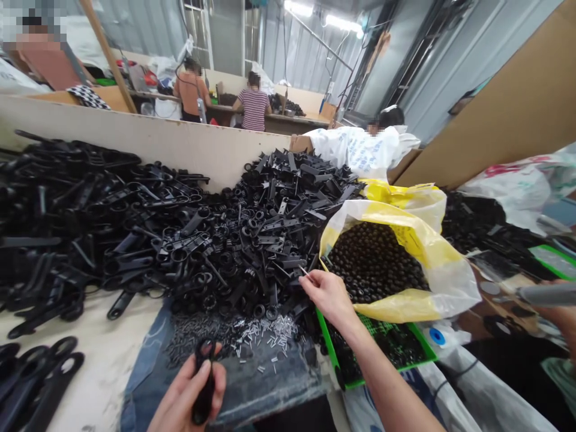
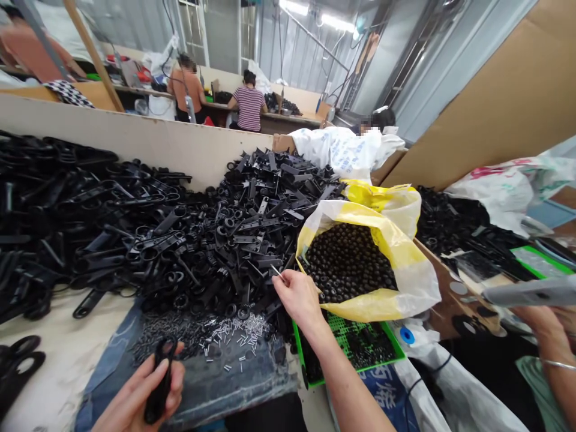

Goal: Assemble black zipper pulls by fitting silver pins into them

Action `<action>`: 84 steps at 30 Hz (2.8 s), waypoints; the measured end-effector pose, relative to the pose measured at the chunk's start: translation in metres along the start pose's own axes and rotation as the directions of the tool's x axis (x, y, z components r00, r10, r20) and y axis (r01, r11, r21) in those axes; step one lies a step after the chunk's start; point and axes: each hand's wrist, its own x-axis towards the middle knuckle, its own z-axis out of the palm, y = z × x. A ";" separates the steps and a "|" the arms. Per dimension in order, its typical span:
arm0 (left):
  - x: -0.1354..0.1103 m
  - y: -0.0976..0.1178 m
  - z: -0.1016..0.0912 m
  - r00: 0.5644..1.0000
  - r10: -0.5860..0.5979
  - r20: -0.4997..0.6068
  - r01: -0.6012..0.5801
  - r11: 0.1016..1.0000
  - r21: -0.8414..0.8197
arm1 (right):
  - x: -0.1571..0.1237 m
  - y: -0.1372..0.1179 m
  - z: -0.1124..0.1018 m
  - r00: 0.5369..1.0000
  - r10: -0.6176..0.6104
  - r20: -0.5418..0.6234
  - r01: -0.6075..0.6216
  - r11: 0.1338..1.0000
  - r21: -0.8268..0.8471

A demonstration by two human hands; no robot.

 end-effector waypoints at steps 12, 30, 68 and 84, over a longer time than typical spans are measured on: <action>-0.004 -0.001 0.000 0.951 0.309 0.023 -0.305 0.924 0.230 | -0.042 -0.062 -0.043 0.936 -0.339 -0.093 0.335 0.940 -0.061; 0.007 -0.020 -0.025 0.969 0.208 0.133 -0.203 0.978 -0.053 | -0.102 -0.110 0.072 0.888 -0.145 0.437 -0.246 0.651 0.718; -0.012 -0.024 -0.001 0.991 0.132 0.030 -0.125 0.975 -0.182 | -0.140 -0.103 0.070 0.873 -0.478 -0.095 0.484 0.829 0.281; -0.014 -0.029 0.003 0.986 0.169 -0.011 -0.168 0.969 -0.182 | -0.148 -0.106 0.071 0.889 -0.450 -0.085 0.454 0.843 0.287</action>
